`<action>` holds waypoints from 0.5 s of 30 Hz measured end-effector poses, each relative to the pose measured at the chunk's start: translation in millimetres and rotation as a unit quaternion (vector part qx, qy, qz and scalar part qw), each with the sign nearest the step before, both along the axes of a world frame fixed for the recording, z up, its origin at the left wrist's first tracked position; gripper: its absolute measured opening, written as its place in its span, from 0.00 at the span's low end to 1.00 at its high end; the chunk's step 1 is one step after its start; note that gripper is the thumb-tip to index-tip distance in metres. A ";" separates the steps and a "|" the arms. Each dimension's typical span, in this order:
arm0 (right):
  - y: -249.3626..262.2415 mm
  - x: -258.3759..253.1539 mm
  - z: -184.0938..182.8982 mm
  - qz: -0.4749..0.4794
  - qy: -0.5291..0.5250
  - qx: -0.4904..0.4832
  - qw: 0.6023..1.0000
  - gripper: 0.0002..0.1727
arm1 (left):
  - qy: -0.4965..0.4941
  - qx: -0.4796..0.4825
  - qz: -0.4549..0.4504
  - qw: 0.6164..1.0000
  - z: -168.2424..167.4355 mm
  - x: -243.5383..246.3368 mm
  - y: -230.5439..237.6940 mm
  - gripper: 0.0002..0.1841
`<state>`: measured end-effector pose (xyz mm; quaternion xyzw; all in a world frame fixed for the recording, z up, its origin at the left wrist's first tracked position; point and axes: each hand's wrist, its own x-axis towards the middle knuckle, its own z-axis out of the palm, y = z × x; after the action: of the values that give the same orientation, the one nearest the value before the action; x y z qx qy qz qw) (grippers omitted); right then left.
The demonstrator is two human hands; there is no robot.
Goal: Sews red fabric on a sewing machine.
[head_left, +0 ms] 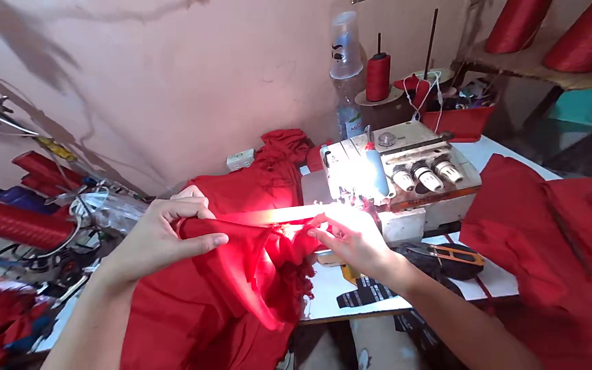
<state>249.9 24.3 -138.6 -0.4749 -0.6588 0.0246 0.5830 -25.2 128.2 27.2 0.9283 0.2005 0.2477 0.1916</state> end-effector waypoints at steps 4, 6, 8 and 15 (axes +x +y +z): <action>-0.1 -2.9 -1.1 -0.009 0.008 0.006 1.000 0.11 | 0.041 0.056 0.031 0.997 -5.0 -5.5 9.3 0.16; 1.4 -3.4 -3.6 -0.003 0.016 0.012 1.000 0.10 | 0.038 0.039 0.026 0.998 -4.0 -6.7 7.2 0.15; 1.2 -2.8 -2.7 0.026 0.041 -0.002 0.999 0.10 | 0.017 0.000 -0.003 1.000 -1.9 -6.7 2.4 0.10; -36.9 29.4 0.7 0.115 -0.028 -0.014 0.993 0.13 | -0.032 -0.087 -0.293 0.952 -25.0 24.3 10.5 0.07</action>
<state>279.3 -12.5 -137.8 -0.4043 -0.7247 0.0872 0.5511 -0.9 138.7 2.2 0.9176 -0.0656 0.1921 0.3418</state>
